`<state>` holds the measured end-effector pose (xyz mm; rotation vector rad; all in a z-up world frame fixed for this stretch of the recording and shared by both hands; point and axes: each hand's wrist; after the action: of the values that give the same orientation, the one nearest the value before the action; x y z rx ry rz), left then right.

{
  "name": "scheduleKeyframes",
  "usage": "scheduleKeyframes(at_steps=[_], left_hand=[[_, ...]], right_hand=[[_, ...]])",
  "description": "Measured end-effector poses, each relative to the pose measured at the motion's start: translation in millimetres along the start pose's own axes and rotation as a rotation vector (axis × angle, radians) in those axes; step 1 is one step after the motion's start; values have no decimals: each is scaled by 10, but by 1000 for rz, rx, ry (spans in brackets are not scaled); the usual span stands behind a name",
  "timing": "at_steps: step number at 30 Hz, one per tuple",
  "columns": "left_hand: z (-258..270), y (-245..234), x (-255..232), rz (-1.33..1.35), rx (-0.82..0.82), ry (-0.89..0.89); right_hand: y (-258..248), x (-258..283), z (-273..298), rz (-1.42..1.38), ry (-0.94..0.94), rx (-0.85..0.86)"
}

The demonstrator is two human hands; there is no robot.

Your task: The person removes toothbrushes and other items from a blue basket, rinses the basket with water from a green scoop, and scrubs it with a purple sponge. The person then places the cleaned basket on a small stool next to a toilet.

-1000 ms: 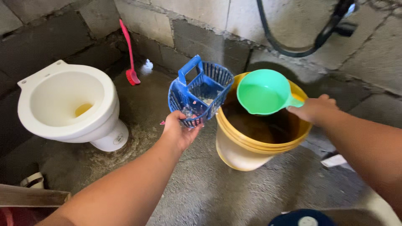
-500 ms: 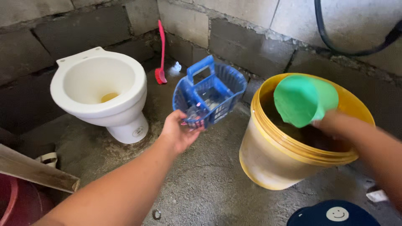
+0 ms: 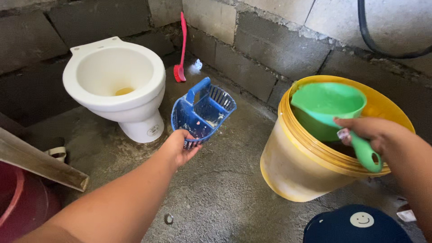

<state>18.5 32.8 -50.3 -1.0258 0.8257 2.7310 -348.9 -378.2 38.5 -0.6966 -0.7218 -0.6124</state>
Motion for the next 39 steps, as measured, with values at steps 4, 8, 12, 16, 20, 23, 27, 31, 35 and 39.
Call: scheduleKeyframes(at_steps=[4, 8, 12, 16, 20, 23, 27, 31, 35, 39], left_hand=[[-81, -85, -71, -57, 46, -6], [-150, -137, -212, -119, 66, 3], [-82, -21, -337, -99, -11, -14], [122, 149, -459, -165, -168, -26], [359, 302, -539, -435, -249, 7], [489, 378, -566, -672, -350, -37], [513, 299, -512, -473, -316, -133], [222, 70, -362, -328, -287, -202], [-470, -344, 26, -150, -315, -274], [-1407, -966, 646, -251, -259, -306]], right_hand=[[186, 317, 606, 62, -157, -49], [239, 674, 1161, 123, -326, -57], [431, 939, 1454, 178, -416, 47], [915, 1080, 1487, 92, -465, 324], [1474, 1072, 1440, 189, -447, 358], [1757, 1060, 1457, 209, -465, 395], [1943, 1072, 1496, 275, -495, 407], [2050, 950, 1506, 193, -433, 417], [2175, 582, 1416, 176, -425, 451], [2314, 97, 1278, 305, -421, 405]])
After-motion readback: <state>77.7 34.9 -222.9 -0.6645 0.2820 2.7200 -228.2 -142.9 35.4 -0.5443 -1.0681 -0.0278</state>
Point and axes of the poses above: each hand's wrist, its own z-axis away from the middle knuckle, its own y-axis out of the palm, x = y × z, and after that the axes turned 7 degrees about z, right-handed
